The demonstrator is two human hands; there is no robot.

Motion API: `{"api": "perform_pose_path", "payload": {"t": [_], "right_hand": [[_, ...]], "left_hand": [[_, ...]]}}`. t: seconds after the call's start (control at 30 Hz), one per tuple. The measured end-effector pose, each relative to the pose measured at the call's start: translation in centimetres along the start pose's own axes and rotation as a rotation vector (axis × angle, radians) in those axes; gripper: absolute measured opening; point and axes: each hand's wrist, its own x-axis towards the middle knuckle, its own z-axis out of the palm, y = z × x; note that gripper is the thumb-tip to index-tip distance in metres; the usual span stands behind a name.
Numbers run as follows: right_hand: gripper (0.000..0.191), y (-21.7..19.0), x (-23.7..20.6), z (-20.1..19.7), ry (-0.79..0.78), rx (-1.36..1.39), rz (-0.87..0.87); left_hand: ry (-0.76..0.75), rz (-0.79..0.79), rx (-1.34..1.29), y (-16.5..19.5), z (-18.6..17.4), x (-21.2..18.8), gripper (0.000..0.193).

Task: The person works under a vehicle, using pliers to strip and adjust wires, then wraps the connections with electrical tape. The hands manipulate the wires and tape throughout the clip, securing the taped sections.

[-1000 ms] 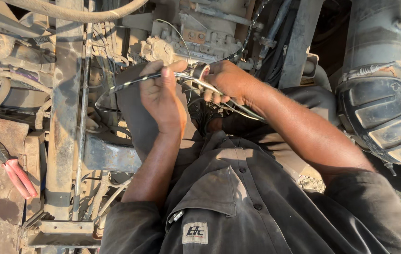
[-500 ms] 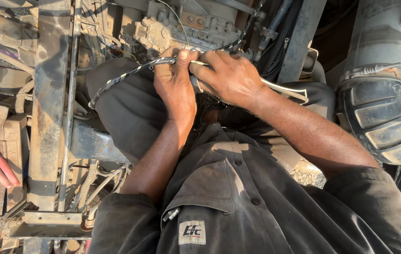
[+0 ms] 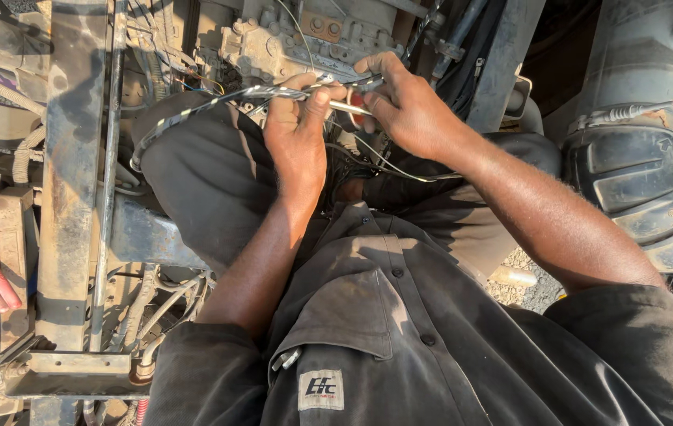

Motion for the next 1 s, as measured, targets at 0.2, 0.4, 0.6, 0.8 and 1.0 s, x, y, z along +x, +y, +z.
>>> {"api": "perform_pose_path", "payload": {"t": [0.2, 0.4, 0.6, 0.8, 1.0], "right_hand": [[0.045, 0.2, -1.0, 1.9, 0.156, -0.803, -0.62], [0.028, -0.3, 0.2, 3.5, 0.274, 0.033, -0.029], [0.03, -0.7, 2.3, 1.4, -0.033, 0.226, 0.538], [0.042, 0.7, -0.8, 0.9, -0.013, -0.273, -0.409], [0.043, 0.5, -1.3, 1.4, 0.167, -0.635, -0.648]], "left_hand": [[0.162, 0.015, 0.171, -0.6, 0.4, 0.2, 0.027], [0.142, -0.057, 0.032, 0.3, 0.7, -0.7, 0.025], [-0.117, 0.083, -0.074, -0.3, 0.3, -1.1, 0.03], [0.097, -0.051, 0.166, -1.2, 0.7, -1.0, 0.041], [0.149, -0.106, 0.016, -0.8, 1.6, -0.9, 0.033]]}}
